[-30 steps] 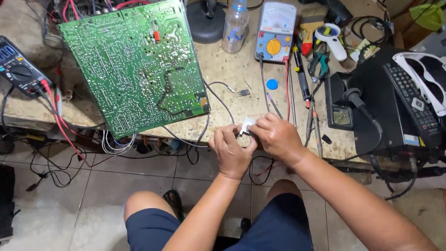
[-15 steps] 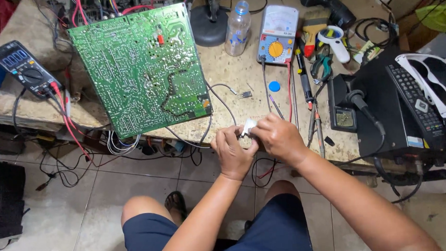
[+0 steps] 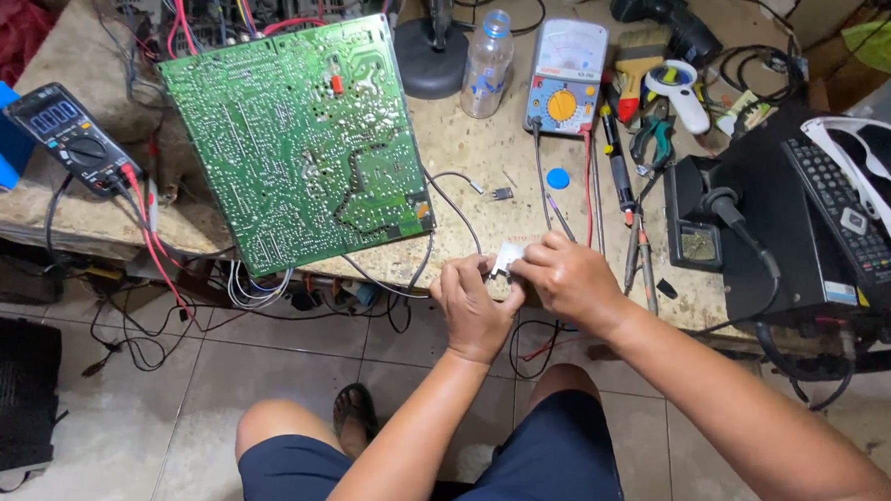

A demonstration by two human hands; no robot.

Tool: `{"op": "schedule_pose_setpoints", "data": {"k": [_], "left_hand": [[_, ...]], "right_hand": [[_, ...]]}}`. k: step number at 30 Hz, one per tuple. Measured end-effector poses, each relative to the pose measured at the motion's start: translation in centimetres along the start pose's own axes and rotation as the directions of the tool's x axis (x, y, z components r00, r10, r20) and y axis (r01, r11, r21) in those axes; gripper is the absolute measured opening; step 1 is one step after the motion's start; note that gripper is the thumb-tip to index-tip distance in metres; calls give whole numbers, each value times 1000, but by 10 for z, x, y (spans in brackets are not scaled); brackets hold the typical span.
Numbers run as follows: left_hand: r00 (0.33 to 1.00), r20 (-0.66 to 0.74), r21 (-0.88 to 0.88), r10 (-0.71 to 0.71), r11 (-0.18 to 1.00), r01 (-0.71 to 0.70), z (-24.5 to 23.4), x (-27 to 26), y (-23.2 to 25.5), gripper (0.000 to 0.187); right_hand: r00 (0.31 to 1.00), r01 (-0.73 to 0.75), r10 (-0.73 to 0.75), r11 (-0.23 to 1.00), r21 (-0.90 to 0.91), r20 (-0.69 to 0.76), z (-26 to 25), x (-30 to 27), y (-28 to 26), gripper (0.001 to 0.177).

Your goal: The person is sitting on the floor working on a green circuit board. They use a screwdriver to manipulate a small white component connected to wires, then briefly stand to retrieve a tool from a bucket before returning to the task.

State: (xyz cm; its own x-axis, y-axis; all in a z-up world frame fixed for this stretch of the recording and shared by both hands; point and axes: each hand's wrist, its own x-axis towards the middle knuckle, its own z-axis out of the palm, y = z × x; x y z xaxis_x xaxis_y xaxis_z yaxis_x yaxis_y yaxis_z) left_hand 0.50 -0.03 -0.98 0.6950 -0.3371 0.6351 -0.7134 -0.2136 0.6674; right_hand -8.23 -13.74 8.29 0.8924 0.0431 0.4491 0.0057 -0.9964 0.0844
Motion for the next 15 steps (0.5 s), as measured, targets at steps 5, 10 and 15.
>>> {"op": "schedule_pose_setpoints", "data": {"k": [5,10,15], "left_hand": [[1000,19,-3,2,1000,-2,-1,-2,3,59],[1000,18,2,-8,1000,8,-2,-3,2,57],[1000,23,16,-6,1000,6,0,0,-2,60]], "right_hand": [[998,-21,18,998,-51,-59,15,2,3,20],[1000,2,-2,1000,-10,5,5,-1,7,20],[999,41,-40,999,-26,9,6,-1,5,22]]}}
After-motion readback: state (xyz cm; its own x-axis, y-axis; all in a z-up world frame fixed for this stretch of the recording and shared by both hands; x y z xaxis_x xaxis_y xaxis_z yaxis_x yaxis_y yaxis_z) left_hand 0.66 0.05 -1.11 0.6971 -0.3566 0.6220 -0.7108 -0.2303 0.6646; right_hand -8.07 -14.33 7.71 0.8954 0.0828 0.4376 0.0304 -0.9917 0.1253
